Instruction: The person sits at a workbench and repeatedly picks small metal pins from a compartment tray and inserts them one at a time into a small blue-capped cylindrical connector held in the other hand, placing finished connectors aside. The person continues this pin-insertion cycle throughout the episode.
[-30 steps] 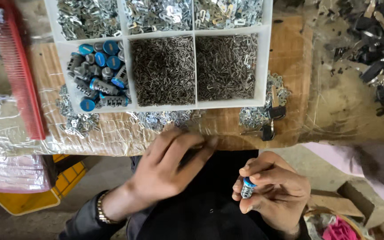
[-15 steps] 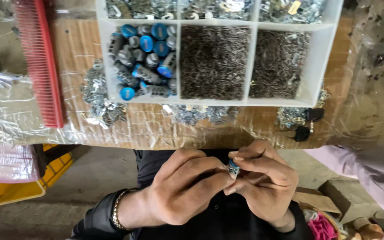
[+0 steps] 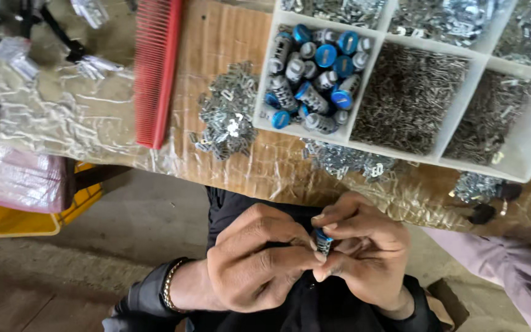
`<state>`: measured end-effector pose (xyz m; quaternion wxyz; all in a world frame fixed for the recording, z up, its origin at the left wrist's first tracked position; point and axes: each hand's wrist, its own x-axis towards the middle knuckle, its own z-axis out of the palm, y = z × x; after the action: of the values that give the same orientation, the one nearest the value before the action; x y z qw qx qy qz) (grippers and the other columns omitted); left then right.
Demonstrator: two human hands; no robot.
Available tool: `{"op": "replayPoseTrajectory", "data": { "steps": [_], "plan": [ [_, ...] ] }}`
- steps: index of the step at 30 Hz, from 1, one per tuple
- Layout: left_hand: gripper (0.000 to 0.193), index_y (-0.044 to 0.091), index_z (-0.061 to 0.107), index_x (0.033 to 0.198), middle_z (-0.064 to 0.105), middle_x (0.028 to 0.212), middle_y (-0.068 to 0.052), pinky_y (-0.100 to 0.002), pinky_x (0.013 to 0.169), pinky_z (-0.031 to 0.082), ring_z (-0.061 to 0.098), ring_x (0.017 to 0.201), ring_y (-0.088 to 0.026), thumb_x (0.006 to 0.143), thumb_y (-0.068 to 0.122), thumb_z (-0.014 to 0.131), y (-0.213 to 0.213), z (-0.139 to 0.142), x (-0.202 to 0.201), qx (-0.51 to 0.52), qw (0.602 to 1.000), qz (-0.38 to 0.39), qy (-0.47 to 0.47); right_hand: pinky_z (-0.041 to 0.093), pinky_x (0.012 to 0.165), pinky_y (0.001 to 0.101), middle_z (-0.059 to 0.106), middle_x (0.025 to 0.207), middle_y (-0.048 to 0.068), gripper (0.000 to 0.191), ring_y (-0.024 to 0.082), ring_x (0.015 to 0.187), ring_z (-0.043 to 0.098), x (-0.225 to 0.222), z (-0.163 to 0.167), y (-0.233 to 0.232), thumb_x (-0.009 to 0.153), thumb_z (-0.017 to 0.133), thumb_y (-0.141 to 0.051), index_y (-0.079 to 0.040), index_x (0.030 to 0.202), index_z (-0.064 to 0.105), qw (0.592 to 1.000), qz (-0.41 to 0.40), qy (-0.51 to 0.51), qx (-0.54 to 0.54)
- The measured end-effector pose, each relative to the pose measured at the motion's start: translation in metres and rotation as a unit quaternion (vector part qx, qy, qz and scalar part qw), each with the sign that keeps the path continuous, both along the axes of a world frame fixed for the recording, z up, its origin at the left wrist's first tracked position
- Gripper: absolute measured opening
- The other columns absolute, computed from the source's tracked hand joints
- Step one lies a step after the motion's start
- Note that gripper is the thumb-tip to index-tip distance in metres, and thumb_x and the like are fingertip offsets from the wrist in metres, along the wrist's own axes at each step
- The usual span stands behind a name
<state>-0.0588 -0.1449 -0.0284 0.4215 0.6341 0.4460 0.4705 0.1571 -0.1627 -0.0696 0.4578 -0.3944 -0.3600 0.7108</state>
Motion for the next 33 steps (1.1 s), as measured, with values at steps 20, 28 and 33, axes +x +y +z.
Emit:
{"op": "replayPoseTrajectory", "data": {
  "steps": [20, 28, 33],
  "plan": [
    [0.04, 0.005, 0.076, 0.116, 0.062, 0.1, -0.009, -0.037, 0.08, 0.05, 0.06, 0.093, -0.024, 0.079, 0.017, 0.085, 0.011, -0.001, -0.036, 0.058, 0.919, 0.076, 0.383, 0.07, 0.072, 0.0366, 0.065, 0.123, 0.02, 0.039, 0.025, 0.094, 0.074, -0.016, 0.005, 0.005, 0.085, 0.086, 0.001, 0.004, 0.121, 0.071, 0.998, 0.002, 0.052, -0.037],
    [0.022, 0.004, 0.073, 0.102, 0.071, 0.11, -0.009, -0.039, 0.084, 0.057, 0.067, 0.097, -0.031, 0.084, 0.0, 0.083, 0.029, -0.01, -0.05, 0.172, 0.916, 0.018, 0.363, 0.071, 0.075, 0.0375, 0.065, 0.127, 0.023, 0.039, 0.027, 0.097, 0.075, 0.015, 0.009, -0.006, 0.089, 0.083, 0.004, 0.005, 0.125, 0.069, 0.998, -0.028, 0.058, -0.009],
    [0.029, 0.005, 0.073, 0.105, 0.07, 0.103, -0.009, -0.031, 0.079, 0.058, 0.069, 0.092, -0.023, 0.08, -0.009, 0.08, 0.008, -0.004, -0.013, 0.003, 0.98, 0.006, 0.2, 0.069, 0.078, 0.0372, 0.062, 0.129, 0.025, 0.043, 0.027, 0.099, 0.074, 0.024, 0.009, -0.013, 0.09, 0.083, 0.008, 0.005, 0.128, 0.065, 0.994, -0.076, 0.066, -0.038]
  ]
}}
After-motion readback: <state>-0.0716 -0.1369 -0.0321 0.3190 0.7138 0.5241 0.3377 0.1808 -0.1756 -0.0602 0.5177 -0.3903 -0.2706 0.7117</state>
